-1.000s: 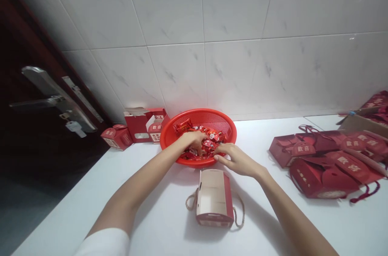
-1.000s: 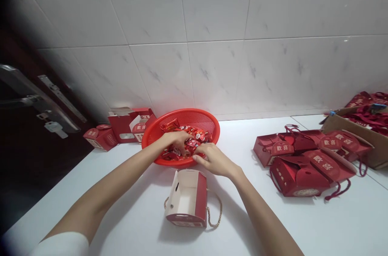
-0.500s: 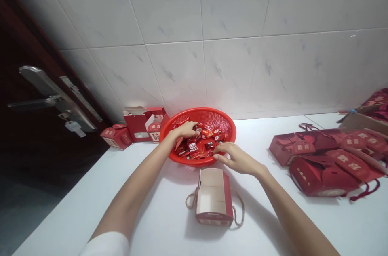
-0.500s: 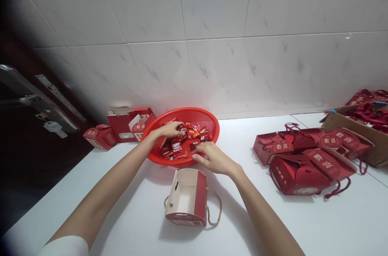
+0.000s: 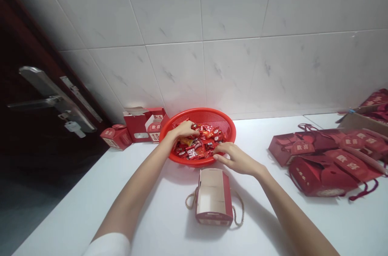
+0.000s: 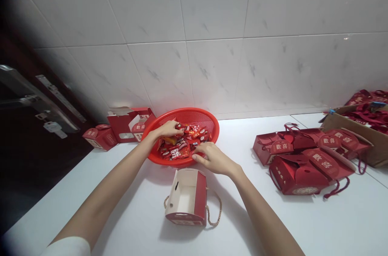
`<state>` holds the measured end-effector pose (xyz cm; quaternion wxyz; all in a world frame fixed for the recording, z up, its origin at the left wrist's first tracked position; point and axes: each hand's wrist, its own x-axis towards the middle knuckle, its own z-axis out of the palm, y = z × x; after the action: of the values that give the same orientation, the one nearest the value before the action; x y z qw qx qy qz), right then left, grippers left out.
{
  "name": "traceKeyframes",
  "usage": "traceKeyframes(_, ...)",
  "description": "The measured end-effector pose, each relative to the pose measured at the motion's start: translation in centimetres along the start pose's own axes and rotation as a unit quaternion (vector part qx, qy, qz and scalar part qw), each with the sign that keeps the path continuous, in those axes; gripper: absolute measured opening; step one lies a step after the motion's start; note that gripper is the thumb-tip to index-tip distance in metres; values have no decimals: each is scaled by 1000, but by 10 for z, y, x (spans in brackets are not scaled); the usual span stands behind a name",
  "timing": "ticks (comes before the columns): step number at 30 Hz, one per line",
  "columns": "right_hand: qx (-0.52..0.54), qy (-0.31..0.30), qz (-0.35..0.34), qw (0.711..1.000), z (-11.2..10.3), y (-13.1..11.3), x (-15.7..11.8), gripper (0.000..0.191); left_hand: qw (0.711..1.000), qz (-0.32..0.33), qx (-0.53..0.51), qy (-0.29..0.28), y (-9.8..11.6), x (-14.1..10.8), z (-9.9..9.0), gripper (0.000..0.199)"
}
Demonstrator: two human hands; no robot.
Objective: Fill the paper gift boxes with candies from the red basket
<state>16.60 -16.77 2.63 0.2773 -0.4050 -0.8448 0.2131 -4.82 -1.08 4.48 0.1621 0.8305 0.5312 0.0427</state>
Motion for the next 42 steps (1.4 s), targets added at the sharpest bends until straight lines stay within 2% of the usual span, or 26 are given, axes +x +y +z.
traceKeyframes(4,2,0,2,1000,0,0,0,23,1000,8,-14,-21,-4,0,1,30)
traceKeyframes(7,3,-1,2,1000,0,0,0,23,997,34,-40,-48,-6,1,2,27)
traceKeyframes(14,3,-3,-2,1000,1,1,0,24,997,50,-23,-60,-7,3,3,23)
traceKeyframes(20,-1,-3,1,1000,1,2,0,26,993,42,34,-104,0,1,4,29)
traceKeyframes(24,-2,-4,1,1000,1,2,0,25,986,25,91,-138,11,-4,7,19)
traceKeyframes(29,-2,-2,3,1000,1,1,0,24,974,25,164,-152,25,-6,16,45)
traceKeyframes(32,-3,0,1,1000,1,1,0,24,970,23,183,-157,29,-5,22,44)
traceKeyframes(35,-7,0,1,1000,2,2,0,25,971,33,174,-159,30,-6,25,37)
traceKeyframes(38,-10,0,-1,1000,2,1,0,24,973,50,152,-167,29,-8,22,40)
traceKeyframes(42,6,12,7,1000,2,-1,-1,21,984,88,61,-145,25,-10,13,33)
